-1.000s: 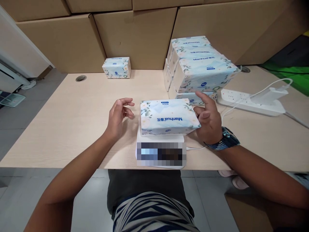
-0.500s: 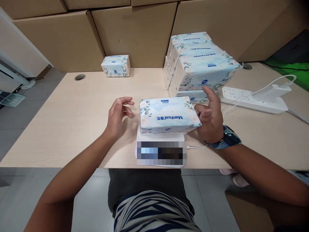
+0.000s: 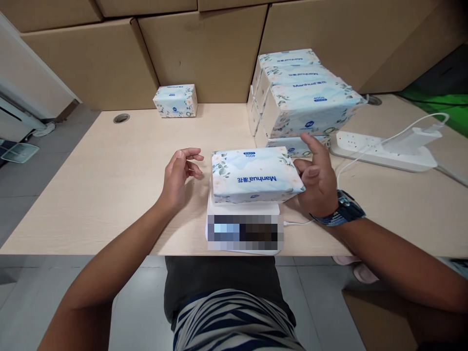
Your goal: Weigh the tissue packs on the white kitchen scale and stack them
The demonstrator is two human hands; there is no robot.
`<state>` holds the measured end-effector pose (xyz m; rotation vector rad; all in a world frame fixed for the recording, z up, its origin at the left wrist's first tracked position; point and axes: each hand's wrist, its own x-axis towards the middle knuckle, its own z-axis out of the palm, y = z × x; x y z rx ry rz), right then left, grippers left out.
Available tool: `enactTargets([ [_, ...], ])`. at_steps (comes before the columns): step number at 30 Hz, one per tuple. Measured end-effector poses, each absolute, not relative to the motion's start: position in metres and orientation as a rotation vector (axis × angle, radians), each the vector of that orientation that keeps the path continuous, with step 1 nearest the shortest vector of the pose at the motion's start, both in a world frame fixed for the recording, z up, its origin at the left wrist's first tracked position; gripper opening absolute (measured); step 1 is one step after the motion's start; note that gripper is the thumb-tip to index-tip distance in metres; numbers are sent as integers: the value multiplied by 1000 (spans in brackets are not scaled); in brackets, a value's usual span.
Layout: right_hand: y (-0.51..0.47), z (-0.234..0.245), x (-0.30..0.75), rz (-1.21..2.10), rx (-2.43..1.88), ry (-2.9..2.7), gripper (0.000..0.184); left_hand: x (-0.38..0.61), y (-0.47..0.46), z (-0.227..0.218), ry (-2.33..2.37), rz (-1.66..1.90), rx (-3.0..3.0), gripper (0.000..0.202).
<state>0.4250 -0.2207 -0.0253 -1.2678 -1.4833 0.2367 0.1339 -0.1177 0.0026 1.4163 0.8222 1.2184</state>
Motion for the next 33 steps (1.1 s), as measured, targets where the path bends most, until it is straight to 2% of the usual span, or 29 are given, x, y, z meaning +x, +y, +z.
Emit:
enactTargets([
  [6,-223,-20,423,330,-1299,-1445,85,135,-118,3,822,1220,1408,62],
  [16,-224,-20,422,304,-1285,-1467,86,133,-118,2,831,1217,1416,61],
  [21,-221,-12,435,222,-1292,-1362,80,133,-119,3,824,1227,1408,61],
  [25,-222,-6,442,152,-1319,-1273,84,134,-119,3,818,1227,1410,60],
  [33,-226,2,430,299,-1405,-1472,86,135,-120,6,826,1205,1397,58],
])
